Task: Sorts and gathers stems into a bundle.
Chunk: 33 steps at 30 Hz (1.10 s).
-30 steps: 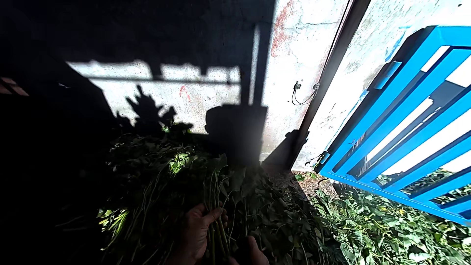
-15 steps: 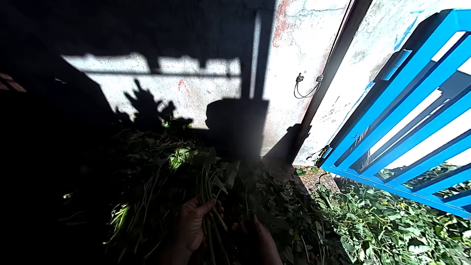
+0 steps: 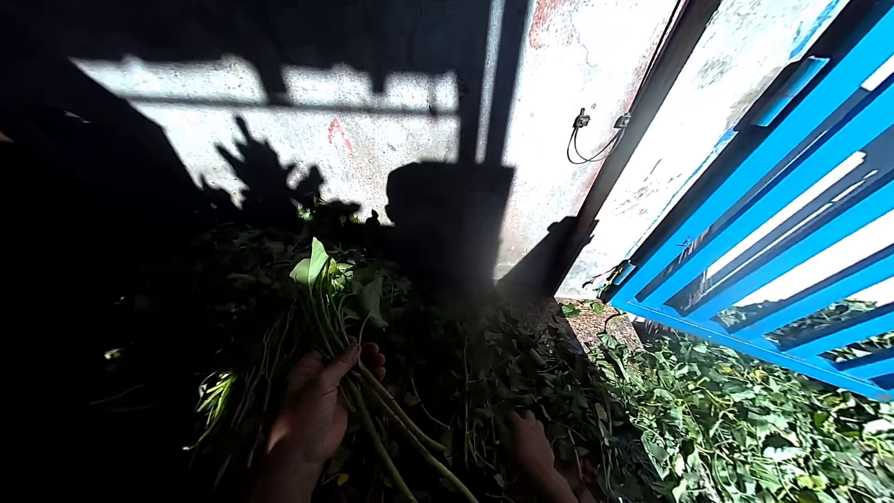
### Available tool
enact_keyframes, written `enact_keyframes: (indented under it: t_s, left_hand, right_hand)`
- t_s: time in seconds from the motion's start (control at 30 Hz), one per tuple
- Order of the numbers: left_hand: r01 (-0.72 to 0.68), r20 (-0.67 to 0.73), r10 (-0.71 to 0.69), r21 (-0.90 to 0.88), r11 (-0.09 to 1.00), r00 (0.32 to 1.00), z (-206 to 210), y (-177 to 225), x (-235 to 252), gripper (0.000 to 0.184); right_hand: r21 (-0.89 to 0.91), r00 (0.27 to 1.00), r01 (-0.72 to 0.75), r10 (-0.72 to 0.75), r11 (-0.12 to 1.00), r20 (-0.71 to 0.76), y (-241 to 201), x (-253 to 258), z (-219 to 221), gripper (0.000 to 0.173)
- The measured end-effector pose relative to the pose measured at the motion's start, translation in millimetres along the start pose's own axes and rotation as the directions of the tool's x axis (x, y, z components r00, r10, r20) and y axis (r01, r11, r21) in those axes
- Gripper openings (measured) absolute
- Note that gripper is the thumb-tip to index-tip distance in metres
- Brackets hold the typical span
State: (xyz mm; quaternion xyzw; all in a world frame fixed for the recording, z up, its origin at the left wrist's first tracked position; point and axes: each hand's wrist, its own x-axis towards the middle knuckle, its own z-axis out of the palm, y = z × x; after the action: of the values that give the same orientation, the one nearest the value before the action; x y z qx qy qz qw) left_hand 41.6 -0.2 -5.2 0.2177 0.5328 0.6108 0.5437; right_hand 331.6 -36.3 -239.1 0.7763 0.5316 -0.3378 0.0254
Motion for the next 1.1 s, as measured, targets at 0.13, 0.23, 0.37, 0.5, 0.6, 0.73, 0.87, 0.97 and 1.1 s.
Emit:
enact_keyframes:
  t_s: [0.13, 0.23, 0.37, 0.5, 0.6, 0.73, 0.87, 0.97, 1.1]
  left_hand:
    - [0.065, 0.061, -0.066, 0.019, 0.998, 0.996, 2, -3, 0, 0.013]
    - [0.089, 0.072, -0.088, -0.015, 0.996, 0.994, 1, -4, 0, 0.011]
    - [0.127, 0.061, -0.124, -0.045, 0.991, 0.990, 0, -3, 0, 0.011]
    - [0.152, 0.044, -0.151, -0.026, 0.988, 0.988, 3, -1, 0, 0.009]
    - [0.144, 0.032, -0.144, 0.004, 0.990, 0.989, 5, -8, -1, 0.010]
    - [0.153, 0.012, -0.154, 0.037, 0.988, 0.988, 5, -24, 3, 0.025]
    - [0.146, -0.030, -0.144, 0.078, 0.986, 0.989, 5, -41, 9, 0.018]
    - [0.122, -0.025, -0.120, 0.107, 0.987, 0.993, 7, -48, 10, 0.016]
    - [0.084, 0.033, -0.090, 0.159, 0.984, 0.995, 7, -50, 9, 0.019]
  right_hand:
    - [0.093, 0.964, 0.046, -0.069, 0.995, 0.257, -18, 39, 67, 0.050]
    - [-0.028, 0.985, -0.012, 0.016, 1.000, 0.169, -34, 41, 92, 0.065]
    - [-0.143, 0.990, -0.115, 0.125, 0.983, 0.065, -47, 32, 93, 0.057]
    - [0.069, 0.986, -0.140, 0.146, 0.988, -0.085, -36, 24, 69, 0.047]
    - [0.582, 0.987, -0.076, 0.144, 0.810, -0.072, -16, 23, 56, 0.040]
    - [0.934, 0.991, 0.024, 0.114, 0.356, -0.069, -19, -5, 32, 0.034]
    - [0.987, 0.996, 0.078, -0.054, 0.141, -0.071, -38, -59, 8, 0.036]
    - [0.963, 0.958, 0.216, -0.225, 0.163, -0.177, -53, -90, 5, 0.035]
    - [0.875, 0.829, 0.449, -0.448, 0.179, -0.334, -69, -110, 15, 0.032]
